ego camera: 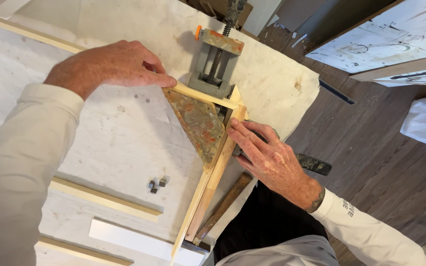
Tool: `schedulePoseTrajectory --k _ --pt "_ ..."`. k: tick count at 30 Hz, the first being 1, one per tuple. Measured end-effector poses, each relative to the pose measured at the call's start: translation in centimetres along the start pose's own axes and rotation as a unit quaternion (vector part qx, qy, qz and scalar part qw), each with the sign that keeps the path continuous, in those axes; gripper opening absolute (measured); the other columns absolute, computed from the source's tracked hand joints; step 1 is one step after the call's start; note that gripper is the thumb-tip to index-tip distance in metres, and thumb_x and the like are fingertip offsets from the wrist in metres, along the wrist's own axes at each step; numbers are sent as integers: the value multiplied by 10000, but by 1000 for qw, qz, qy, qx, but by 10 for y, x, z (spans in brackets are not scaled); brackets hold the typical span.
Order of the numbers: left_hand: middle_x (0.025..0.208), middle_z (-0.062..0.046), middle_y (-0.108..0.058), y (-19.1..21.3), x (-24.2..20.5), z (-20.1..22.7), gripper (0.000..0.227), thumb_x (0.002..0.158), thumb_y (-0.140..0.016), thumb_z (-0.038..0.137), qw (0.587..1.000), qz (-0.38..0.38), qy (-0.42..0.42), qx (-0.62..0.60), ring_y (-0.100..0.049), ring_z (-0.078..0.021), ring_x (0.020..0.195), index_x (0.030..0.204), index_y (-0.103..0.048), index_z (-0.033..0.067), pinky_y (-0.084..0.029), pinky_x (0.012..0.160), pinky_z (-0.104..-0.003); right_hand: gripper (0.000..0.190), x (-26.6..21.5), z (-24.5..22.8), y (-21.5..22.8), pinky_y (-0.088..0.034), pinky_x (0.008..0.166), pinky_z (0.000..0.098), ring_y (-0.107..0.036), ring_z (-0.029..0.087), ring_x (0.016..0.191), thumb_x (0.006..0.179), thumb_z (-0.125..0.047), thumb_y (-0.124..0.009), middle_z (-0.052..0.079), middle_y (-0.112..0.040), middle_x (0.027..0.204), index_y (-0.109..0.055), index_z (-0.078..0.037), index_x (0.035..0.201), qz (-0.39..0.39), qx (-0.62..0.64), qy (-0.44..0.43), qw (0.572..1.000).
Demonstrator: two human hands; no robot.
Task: The person applies wood glue to the edges of thin wooden strips, aligns them at a right angle using a metal square, and secures the joint with clamps. They then hammer a small metal pin into the corner to reinforce the joint and remove excess glue with a utility knife.
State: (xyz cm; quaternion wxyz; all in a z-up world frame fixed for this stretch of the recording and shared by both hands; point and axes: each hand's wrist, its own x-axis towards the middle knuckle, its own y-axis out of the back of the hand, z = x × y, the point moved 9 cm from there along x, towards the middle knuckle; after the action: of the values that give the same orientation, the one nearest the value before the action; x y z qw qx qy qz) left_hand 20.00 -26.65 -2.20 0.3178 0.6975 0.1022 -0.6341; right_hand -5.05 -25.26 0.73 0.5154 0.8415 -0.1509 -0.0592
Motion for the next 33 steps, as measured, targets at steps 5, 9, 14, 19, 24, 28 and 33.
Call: schedulePoseTrajectory --k 5,9,14,19,24,28,33 --pt "1052 -17 -639 5 4 1 431 799 -631 566 1000 10 -2 -11 -544 -231 962 982 -786 207 -417 783 -405 598 0 0 -2 -581 805 292 -554 211 1191 813 -127 -783 -11 -503 1445 -514 -96 1346 -6 -16 -7 1000" --pt "1118 -15 -644 5 9 2 437 806 -612 584 1000 16 -7 18 -533 -233 1074 981 -771 216 -422 856 -436 629 -1 3 -6 -584 791 295 -540 210 1204 812 -160 -788 -18 -497 1454 -494 -104 1365 -25 3 -23 999" --pt "1303 15 -529 1 7 -1 503 800 -558 615 1000 3 1 27 -480 -227 1183 1074 -724 228 -399 922 -452 592 1 0 0 -576 796 282 -553 208 1197 813 -120 -776 -18 -506 1447 -514 -99 1344 -9 -8 -8 1000" --pt "1212 -31 -598 1 8 -1 487 811 -599 616 1000 1 11 18 -541 -275 1094 1045 -749 216 -432 875 -483 612 1 1 0 -592 737 291 -548 217 1198 825 -130 -787 -7 -471 1470 -496 -90 1362 -15 4 -6 1000" --pt "1200 -45 -623 2 7 3 499 811 -567 628 998 -5 10 54 -526 -271 1130 1072 -745 241 -438 872 -485 576 2 1 2 -589 722 294 -549 213 1200 833 -132 -770 -6 -487 1457 -505 -94 1343 -17 2 -7 1000" --pt "1250 -68 -607 4 5 4 510 803 -572 628 998 -4 16 52 -532 -285 1162 1100 -736 246 -437 893 -495 571 3 1 3 -582 739 289 -539 210 1204 837 -139 -763 -8 -478 1461 -502 -98 1343 -21 4 -8 1000" --pt "1333 -47 -544 2 9 5 577 803 -541 637 997 -5 2 83 -463 -278 1244 1200 -674 241 -414 947 -497 607 0 5 -5 -585 631 298 -507 198 1241 811 -161 -763 -33 -454 1480 -481 -123 1347 -55 14 -26 998"
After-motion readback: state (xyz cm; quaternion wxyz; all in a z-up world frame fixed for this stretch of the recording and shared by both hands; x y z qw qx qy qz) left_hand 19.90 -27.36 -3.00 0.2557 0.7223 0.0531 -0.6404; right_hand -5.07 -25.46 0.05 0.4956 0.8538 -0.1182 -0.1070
